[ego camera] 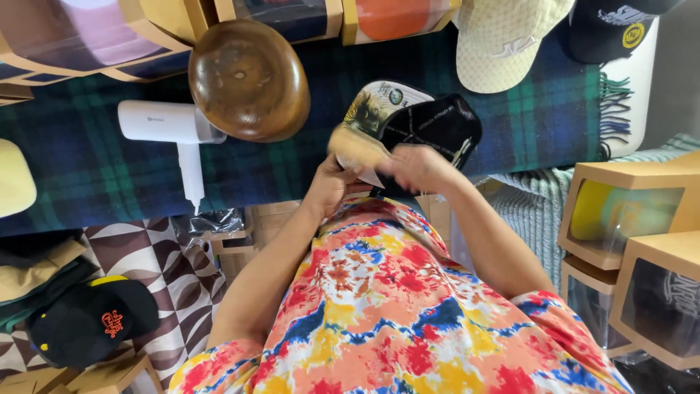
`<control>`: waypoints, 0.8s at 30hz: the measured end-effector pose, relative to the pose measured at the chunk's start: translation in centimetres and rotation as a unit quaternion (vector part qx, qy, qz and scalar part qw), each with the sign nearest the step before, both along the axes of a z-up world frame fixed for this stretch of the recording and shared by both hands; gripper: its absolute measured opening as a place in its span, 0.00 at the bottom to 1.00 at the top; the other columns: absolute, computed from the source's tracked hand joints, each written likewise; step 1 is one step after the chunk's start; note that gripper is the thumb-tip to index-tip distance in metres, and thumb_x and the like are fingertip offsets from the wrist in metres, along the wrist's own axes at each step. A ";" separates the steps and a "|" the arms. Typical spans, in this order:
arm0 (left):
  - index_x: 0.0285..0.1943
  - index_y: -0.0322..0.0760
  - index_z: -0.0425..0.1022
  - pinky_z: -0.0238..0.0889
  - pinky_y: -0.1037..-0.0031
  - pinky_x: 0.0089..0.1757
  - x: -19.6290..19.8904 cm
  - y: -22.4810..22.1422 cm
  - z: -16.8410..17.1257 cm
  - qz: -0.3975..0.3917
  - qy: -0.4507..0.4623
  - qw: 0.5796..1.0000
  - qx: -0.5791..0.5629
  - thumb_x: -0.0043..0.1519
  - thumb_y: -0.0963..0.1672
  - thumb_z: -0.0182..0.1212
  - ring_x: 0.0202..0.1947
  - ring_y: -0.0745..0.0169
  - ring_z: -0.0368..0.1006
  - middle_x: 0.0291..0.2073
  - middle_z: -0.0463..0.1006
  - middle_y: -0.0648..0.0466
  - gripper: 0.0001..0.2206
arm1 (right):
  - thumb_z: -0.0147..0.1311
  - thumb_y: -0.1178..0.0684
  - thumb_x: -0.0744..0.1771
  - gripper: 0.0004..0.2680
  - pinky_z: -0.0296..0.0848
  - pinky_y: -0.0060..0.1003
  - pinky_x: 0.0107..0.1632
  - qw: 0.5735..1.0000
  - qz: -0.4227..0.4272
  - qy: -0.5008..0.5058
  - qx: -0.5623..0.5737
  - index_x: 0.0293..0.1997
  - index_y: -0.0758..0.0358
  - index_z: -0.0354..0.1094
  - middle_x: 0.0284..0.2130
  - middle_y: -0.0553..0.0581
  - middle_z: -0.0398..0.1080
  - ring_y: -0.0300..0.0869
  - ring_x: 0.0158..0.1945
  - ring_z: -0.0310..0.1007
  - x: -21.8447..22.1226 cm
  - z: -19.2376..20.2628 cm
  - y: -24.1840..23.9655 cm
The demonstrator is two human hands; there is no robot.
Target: Cleaning and steaming a baseball cap using a brush and a handheld steamer at a workstation.
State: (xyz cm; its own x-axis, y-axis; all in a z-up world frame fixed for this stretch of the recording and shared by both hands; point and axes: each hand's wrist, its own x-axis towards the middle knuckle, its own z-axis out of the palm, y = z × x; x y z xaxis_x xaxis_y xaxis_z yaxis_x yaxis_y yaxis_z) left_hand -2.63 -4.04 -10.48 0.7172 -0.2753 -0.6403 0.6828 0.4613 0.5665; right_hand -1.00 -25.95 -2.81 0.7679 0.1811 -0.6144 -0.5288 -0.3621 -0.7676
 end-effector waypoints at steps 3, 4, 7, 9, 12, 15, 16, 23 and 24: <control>0.60 0.39 0.68 0.80 0.43 0.39 0.3 0.0 0.9 -0.010 0.013 1.000 -0.007 0.61 0.34 0.63 0.39 0.41 0.82 0.44 0.82 0.44 0.20 | 0.45 0.51 0.75 0.12 0.61 0.37 0.18 0.927 -0.283 -0.231 0.085 0.34 0.65 0.63 0.10 0.64 0.65 0.49 0.11 0.66 2.8 -1.9 -3.1; 0.60 0.39 0.68 0.80 0.43 0.39 0.4 0.5 1.3 -0.009 0.012 1.000 -0.003 0.61 0.34 0.63 0.39 0.41 0.82 0.44 0.82 0.44 0.20 | 0.45 0.51 0.75 0.12 0.61 0.37 0.18 0.927 -0.283 -0.231 0.088 0.34 0.65 0.63 0.10 0.64 0.65 0.49 0.11 0.66 3.3 -3.3 -3.2; 0.66 0.34 0.61 0.79 0.39 0.39 -0.1 -0.2 0.1 -0.017 0.025 1.000 -0.004 0.61 0.34 0.63 0.40 0.36 0.81 0.46 0.80 0.43 0.24 | 0.51 0.42 0.71 0.15 0.75 0.49 0.47 0.674 0.176 -0.669 -0.260 0.44 0.66 0.74 0.34 0.59 0.76 0.53 0.42 0.77 2.3 -2.0 -3.1; 0.60 0.36 0.70 0.79 0.41 0.40 -1.4 -0.2 -3.4 -0.004 0.037 0.999 -0.003 0.61 0.31 0.58 0.41 0.34 0.81 0.43 0.80 0.44 0.19 | 0.58 0.34 0.66 0.15 0.72 0.38 0.33 0.986 0.124 -0.011 -0.110 0.26 0.51 0.69 0.13 0.48 0.72 0.44 0.20 0.74 0.3 4.9 1.3; 0.63 0.40 0.68 0.79 0.41 0.40 0.1 0.0 1.7 -0.004 0.028 1.000 -0.004 0.62 0.34 0.61 0.42 0.36 0.82 0.46 0.81 0.45 0.21 | 0.56 0.51 0.72 0.13 0.63 0.38 0.15 0.946 -0.247 -0.212 0.013 0.28 0.62 0.67 0.09 0.59 0.66 0.46 0.11 0.69 2.1 -3.0 -2.8; 0.65 0.41 0.66 0.79 0.40 0.41 0.2 0.0 0.6 -0.021 0.027 0.999 -0.011 0.62 0.33 0.60 0.42 0.34 0.81 0.48 0.81 0.44 0.22 | 0.46 0.48 0.75 0.11 0.58 0.36 0.14 0.922 -0.322 -0.213 0.028 0.36 0.60 0.62 0.09 0.61 0.63 0.48 0.11 0.67 2.0 -0.8 -2.7; 0.65 0.41 0.66 0.79 0.40 0.41 -0.1 0.0 0.7 -0.024 0.025 0.999 -0.013 0.62 0.33 0.60 0.42 0.34 0.81 0.48 0.81 0.44 0.22 | 0.46 0.48 0.75 0.11 0.58 0.36 0.14 0.921 -0.324 -0.216 0.026 0.36 0.60 0.62 0.09 0.61 0.63 0.48 0.11 0.67 1.1 0.9 -1.6; 0.62 0.42 0.68 0.79 0.40 0.41 0.0 0.7 1.3 -0.023 0.031 0.999 -0.021 0.62 0.35 0.62 0.43 0.35 0.81 0.47 0.82 0.44 0.20 | 0.53 0.45 0.71 0.11 0.67 0.30 0.15 0.963 -0.232 -0.128 -0.054 0.34 0.57 0.67 0.13 0.56 0.68 0.42 0.14 0.70 1.3 -1.2 -1.8; 0.62 0.43 0.69 0.79 0.40 0.42 0.0 0.9 1.5 -0.038 0.035 0.998 -0.028 0.61 0.35 0.63 0.43 0.36 0.81 0.47 0.82 0.44 0.21 | 0.47 0.41 0.74 0.13 0.67 0.30 0.13 0.947 -0.283 -0.146 -0.047 0.37 0.58 0.67 0.14 0.56 0.68 0.41 0.15 0.71 1.7 -0.6 -2.2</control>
